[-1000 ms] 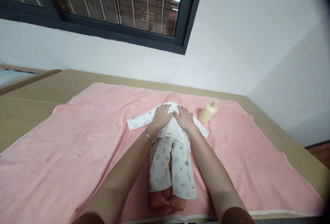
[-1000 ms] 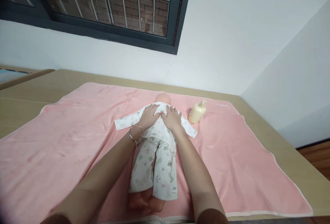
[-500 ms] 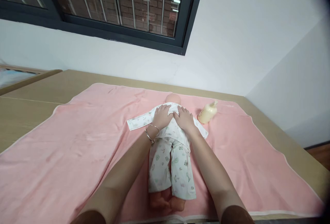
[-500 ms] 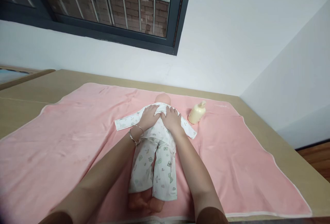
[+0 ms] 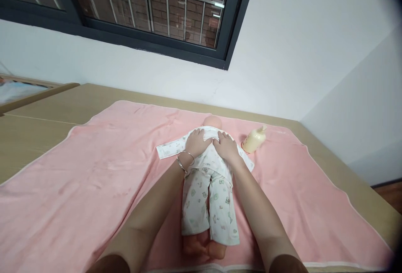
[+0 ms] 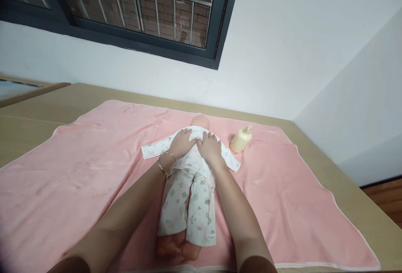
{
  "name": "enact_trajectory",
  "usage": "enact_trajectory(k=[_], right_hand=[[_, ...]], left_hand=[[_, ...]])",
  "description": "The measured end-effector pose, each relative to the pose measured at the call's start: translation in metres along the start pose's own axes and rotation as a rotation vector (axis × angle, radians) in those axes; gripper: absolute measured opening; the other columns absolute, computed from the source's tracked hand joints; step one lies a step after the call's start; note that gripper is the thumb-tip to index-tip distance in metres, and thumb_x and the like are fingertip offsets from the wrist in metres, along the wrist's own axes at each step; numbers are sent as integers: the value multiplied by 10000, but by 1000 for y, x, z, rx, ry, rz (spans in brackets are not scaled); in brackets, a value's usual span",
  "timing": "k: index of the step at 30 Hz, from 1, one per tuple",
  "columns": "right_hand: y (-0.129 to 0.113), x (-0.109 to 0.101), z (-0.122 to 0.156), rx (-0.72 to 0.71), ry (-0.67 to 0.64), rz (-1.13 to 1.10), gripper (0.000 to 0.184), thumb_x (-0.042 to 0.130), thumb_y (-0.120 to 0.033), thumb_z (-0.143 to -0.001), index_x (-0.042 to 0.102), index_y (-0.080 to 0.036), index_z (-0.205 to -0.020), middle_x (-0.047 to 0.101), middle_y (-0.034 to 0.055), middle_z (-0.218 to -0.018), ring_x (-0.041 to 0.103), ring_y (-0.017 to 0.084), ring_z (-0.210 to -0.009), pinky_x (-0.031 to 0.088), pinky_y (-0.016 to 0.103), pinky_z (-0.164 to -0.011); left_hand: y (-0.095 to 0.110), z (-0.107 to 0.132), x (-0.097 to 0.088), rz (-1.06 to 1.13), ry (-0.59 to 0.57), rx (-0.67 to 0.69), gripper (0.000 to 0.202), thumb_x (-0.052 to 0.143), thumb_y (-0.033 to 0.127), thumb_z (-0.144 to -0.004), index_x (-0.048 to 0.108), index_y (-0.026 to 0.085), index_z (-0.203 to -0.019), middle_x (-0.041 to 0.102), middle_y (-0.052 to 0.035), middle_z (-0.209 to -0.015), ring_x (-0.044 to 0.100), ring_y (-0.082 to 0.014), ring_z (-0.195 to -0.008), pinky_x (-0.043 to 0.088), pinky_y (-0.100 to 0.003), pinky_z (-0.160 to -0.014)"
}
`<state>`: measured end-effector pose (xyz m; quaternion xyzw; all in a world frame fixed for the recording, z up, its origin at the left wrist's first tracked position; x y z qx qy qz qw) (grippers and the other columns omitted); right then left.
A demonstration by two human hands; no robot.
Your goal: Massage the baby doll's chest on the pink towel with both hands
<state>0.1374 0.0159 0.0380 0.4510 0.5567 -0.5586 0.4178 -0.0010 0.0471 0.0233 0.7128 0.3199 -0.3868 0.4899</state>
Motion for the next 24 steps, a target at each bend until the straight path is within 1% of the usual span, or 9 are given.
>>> enact_trajectory(k=[2, 4, 6, 9, 12, 16, 19, 21, 24], right_hand=[[7, 2, -6, 26, -30, -33, 617, 305, -467, -1033, 336, -200, -1589, 306, 122, -1676, 261, 339, -1533, 250, 588, -1197], [9, 2, -7, 33, -32, -53, 628, 323, -515, -1027, 353, -227, -1584, 302, 99, -1681, 247, 353, -1536, 231, 617, -1196], [5, -1, -2, 11, 8, -32, 571, 334, -486, -1031, 442, -226, -1527, 405, 111, -1628, 321, 359, -1498, 233, 626, -1184], [-10, -7, 11, -47, 73, 63, 452, 321, -379, -1044, 599, -183, -1342, 640, 164, -1386, 531, 340, -1328, 189, 633, -1182], [-16, -10, 16, -49, 82, 119, 402, 333, -358, -1044, 657, -186, -1211, 714, 166, -1231, 626, 316, -1191, 161, 618, -1185], [-1, -7, 3, -47, 44, 42, 401, 373, -404, -1029, 636, -228, -1274, 664, 128, -1361, 562, 295, -1302, 195, 576, -1191], [10, -1, -7, -16, 34, -19, 533, 340, -471, -1035, 493, -207, -1472, 475, 130, -1576, 402, 304, -1458, 246, 553, -1183], [11, 1, -8, -1, 39, 10, 580, 315, -465, -1044, 416, -171, -1534, 401, 148, -1624, 349, 315, -1492, 268, 528, -1177], [0, 0, 0, -19, 70, 118, 518, 320, -390, -1049, 507, -119, -1449, 545, 196, -1494, 470, 329, -1398, 336, 471, -1120]], left_hand=[[-7, -3, 0, 8, -16, -29, 583, 522, 486, -951, 552, 130, -1412, 539, -169, -1520, 463, -305, -1436, 353, -406, -1198], [-5, -2, -3, 11, -22, -13, 530, 514, 476, -962, 586, 153, -1376, 584, -150, -1481, 503, -289, -1403, 380, -382, -1177], [3, 3, -8, -1, -25, 5, 451, 490, 413, -980, 617, 163, -1332, 631, -138, -1421, 556, -276, -1344, 435, -370, -1122], [19, 11, -14, -62, -8, 9, 348, 462, 299, -983, 664, 160, -1230, 679, -149, -1321, 626, -276, -1233, 513, -376, -996], [24, 13, -14, -103, 2, 1, 303, 453, 250, -973, 685, 180, -1154, 706, -142, -1235, 661, -275, -1156, 535, -378, -933], [11, 6, -6, -58, -15, -15, 440, 461, 390, -991, 610, 158, -1334, 612, -164, -1431, 549, -307, -1352, 465, -414, -1084], [0, 1, -2, -57, -29, -57, 616, 480, 520, -983, 524, 106, -1437, 474, -211, -1564, 433, -340, -1463, 372, -439, -1180], [0, 1, -3, -54, -39, -46, 588, 473, 507, -996, 534, 116, -1430, 489, -200, -1557, 437, -332, -1462, 379, -432, -1173], [8, 4, -8, -21, -63, 26, 436, 484, 408, -1013, 601, 175, -1363, 606, -135, -1459, 518, -278, -1395, 443, -378, -1104]])
Point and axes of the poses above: each hand's wrist, its own z-axis away from the middle knuckle, its own x-axis out of the palm, y = z × x, the point moved 3 cm from there along -z, towards the middle knuckle
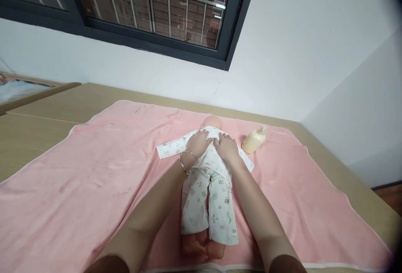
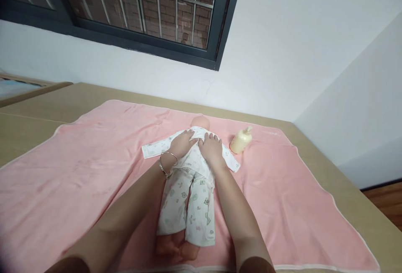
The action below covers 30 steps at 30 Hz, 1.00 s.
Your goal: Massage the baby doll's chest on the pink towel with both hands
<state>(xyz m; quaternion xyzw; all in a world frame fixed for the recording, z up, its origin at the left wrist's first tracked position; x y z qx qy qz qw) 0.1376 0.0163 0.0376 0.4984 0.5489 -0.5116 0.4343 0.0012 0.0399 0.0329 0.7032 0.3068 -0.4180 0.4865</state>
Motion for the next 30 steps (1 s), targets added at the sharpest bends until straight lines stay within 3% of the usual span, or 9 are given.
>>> enact_trajectory(k=[2, 5, 12, 23, 30], right_hand=[[-9, -4, 6, 0, 27, 66, 447, 332, -343, -1047, 610, -98, -1297, 672, 218, -1292, 601, 321, -1238, 390, 427, -1044], [-16, -8, 10, 5, 57, 119, 416, 333, -315, -1047, 663, -87, -1155, 727, 221, -1104, 679, 309, -1073, 419, 402, -965], [-5, -6, 0, 22, 40, 57, 387, 374, -358, -1028, 641, -148, -1214, 707, 169, -1231, 644, 299, -1159, 417, 374, -956], [2, 1, -6, -16, 109, -9, 356, 404, -370, -1005, 672, -165, -1119, 730, 146, -1181, 660, 283, -1106, 428, 342, -904], [8, 7, -9, -49, 131, -88, 352, 398, -350, -1003, 659, -161, -1143, 719, 142, -1213, 633, 282, -1146, 416, 338, -944]], left_hand=[[6, 3, -4, 11, 1, 22, 353, 506, 352, -1007, 649, 214, -1299, 659, -96, -1398, 570, -252, -1337, 475, -349, -1055], [9, 4, -6, 17, 21, 9, 318, 508, 321, -1000, 686, 227, -1246, 668, -82, -1388, 592, -249, -1309, 489, -352, -1034], [-3, -4, 2, 124, 9, 6, 397, 502, 339, -956, 686, 181, -1270, 637, -93, -1434, 497, -267, -1417, 435, -367, -1126], [-6, -7, 8, 95, 99, 19, 435, 505, 343, -917, 676, 136, -1260, 645, -153, -1405, 564, -305, -1340, 412, -396, -1144], [-8, -7, 16, 57, 99, -39, 556, 505, 379, -928, 568, 87, -1397, 529, -184, -1529, 447, -354, -1446, 339, -464, -1206]])
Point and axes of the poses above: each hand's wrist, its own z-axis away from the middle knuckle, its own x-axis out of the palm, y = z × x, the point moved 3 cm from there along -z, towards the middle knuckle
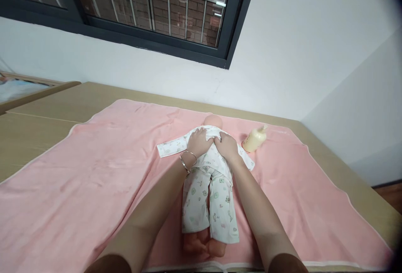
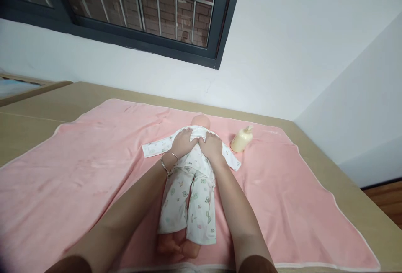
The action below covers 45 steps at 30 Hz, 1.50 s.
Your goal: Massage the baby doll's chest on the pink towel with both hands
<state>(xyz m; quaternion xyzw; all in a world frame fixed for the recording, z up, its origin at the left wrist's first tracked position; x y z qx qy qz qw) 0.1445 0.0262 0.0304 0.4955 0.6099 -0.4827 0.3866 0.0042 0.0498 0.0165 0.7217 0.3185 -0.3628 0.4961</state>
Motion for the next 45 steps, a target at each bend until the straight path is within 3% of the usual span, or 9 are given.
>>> enact_trajectory(k=[7, 19, 24, 27, 32, 37, 42, 45], right_hand=[[4, 8, -2, 43, -21, -71, 473, 404, -375, -1003, 578, -156, -1385, 631, 136, -1406, 558, 303, -1287, 362, 388, -1089], [9, 21, -8, 97, -51, -142, 573, 380, -399, -996, 478, -149, -1503, 498, 136, -1549, 419, 311, -1434, 279, 447, -1196], [12, 14, -8, 81, -40, -210, 657, 417, -419, -965, 408, -101, -1540, 461, 182, -1566, 384, 344, -1460, 263, 506, -1214], [13, -1, -6, 21, 29, -317, 760, 475, -437, -926, 317, -83, -1580, 401, 195, -1605, 334, 343, -1496, 267, 519, -1223], [-2, -17, 7, -56, 215, -302, 761, 458, -423, -944, 246, -125, -1611, 194, 178, -1700, 166, 323, -1570, 190, 568, -1244], [-29, -2, 16, -178, -95, -102, 642, 460, -508, -996, 390, -232, -1571, 217, 116, -1707, 149, 366, -1572, 123, 634, -1232], [-31, -6, 17, -96, -41, -83, 684, 444, -502, -1007, 318, -197, -1605, 135, 144, -1721, 142, 367, -1574, 176, 609, -1228], [-33, -4, 19, -124, -128, -52, 699, 433, -530, -1011, 296, -211, -1618, 138, 130, -1723, 86, 377, -1582, 127, 644, -1227]], left_hand=[[-3, 1, 2, 45, -2, -8, 566, 498, 400, -941, 540, 112, -1426, 527, -158, -1533, 429, -360, -1452, 305, -480, -1227], [-8, 0, 5, 120, 54, -1, 522, 556, 378, -907, 571, 150, -1377, 584, -144, -1468, 488, -341, -1396, 347, -489, -1208], [-15, -5, 9, 202, 75, 0, 479, 557, 360, -923, 600, 144, -1348, 596, -149, -1458, 488, -321, -1405, 325, -476, -1227], [-23, -10, 9, 359, 105, -28, 375, 415, 331, -999, 672, 165, -1216, 667, -126, -1367, 557, -272, -1339, 369, -440, -1200], [-31, -12, 6, 646, 201, -138, 459, 268, 375, -1057, 682, 196, -1137, 716, -93, -1278, 628, -226, -1239, 443, -385, -1130], [-29, -8, 4, 684, 242, -122, 455, 281, 426, -1065, 659, 212, -1199, 709, -79, -1297, 626, -208, -1249, 448, -353, -1117], [-28, -9, 4, 624, 241, -108, 444, 281, 405, -1066, 665, 213, -1181, 717, -79, -1276, 628, -208, -1246, 460, -346, -1100], [-29, -10, 6, 617, 241, -109, 440, 286, 406, -1066, 663, 213, -1187, 724, -82, -1256, 642, -209, -1218, 470, -348, -1082]])
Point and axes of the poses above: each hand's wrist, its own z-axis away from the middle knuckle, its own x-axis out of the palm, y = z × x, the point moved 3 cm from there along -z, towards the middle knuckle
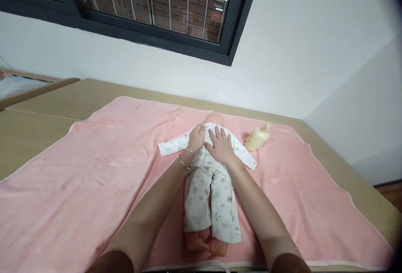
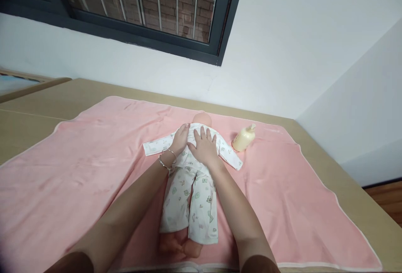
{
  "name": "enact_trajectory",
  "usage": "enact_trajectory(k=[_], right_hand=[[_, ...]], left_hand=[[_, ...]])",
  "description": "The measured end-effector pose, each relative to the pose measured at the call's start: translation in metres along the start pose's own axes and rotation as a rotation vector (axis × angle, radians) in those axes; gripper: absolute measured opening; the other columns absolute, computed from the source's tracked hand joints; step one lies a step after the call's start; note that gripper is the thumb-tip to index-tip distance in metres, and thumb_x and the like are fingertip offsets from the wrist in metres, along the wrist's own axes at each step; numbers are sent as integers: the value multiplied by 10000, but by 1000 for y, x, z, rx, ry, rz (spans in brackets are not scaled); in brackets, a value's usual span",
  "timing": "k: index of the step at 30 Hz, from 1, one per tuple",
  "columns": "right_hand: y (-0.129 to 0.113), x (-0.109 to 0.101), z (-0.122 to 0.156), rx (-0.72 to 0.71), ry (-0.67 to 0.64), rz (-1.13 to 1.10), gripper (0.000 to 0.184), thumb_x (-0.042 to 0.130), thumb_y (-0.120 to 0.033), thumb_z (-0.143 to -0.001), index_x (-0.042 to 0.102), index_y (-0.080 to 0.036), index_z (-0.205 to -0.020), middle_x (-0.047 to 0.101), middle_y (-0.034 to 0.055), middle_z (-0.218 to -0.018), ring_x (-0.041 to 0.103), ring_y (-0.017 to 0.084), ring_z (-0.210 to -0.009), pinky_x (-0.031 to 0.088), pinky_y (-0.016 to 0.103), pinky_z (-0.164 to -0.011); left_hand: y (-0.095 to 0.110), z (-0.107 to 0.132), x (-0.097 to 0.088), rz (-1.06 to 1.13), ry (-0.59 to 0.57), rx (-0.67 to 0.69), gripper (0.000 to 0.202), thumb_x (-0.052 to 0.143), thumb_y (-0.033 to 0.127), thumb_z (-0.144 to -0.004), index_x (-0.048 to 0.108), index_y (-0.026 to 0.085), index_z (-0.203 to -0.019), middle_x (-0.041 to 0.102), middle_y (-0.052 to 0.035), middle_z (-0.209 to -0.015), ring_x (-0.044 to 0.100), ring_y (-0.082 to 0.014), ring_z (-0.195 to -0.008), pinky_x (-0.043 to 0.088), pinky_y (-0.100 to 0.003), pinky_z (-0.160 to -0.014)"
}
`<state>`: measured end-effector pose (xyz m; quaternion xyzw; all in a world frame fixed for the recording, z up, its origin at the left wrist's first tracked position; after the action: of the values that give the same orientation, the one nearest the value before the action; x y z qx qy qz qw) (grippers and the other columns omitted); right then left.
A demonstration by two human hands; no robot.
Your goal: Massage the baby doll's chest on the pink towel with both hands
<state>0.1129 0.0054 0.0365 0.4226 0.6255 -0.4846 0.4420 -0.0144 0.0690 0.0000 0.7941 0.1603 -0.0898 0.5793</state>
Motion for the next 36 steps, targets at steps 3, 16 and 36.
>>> enact_trajectory(k=[3, 16, 36], right_hand=[[-2, 1, 2, 8, -33, -12, 682, 422, -541, -1014, 336, -207, -1602, 168, 133, -1717, 122, 381, -1576, 128, 644, -1226], [22, -43, 6, 55, 522, -90, 666, 427, -312, -932, 361, -138, -1571, 207, 168, -1694, 201, 320, -1560, 257, 548, -1222], [143, -94, 13, 288, 346, -69, 508, 271, -228, -962, 668, -106, -1255, 540, 205, -1498, 381, 311, -1488, 254, 593, -1214]], left_hand=[[0, 0, 0, 0, -9, 10, 448, 280, 412, -1067, 671, 210, -1150, 735, -84, -1213, 662, -208, -1163, 488, -343, -1049], [15, 2, -5, 119, 11, -62, 388, 321, 389, -1048, 656, 194, -1035, 734, -79, -1162, 640, -209, -1177, 489, -325, -1046], [129, 36, 158, 1492, -549, -943, 554, 342, 589, -1000, 624, 128, -1119, 684, -176, -1043, 710, -254, -928, 604, -359, -772]])
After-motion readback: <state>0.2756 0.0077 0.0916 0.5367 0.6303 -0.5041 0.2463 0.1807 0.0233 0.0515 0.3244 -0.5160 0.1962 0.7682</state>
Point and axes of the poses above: each hand's wrist, its own z-axis away from the middle knuckle, its own x-axis out of the palm, y = z × x, the point moved 3 cm from there along -z, towards the middle knuckle
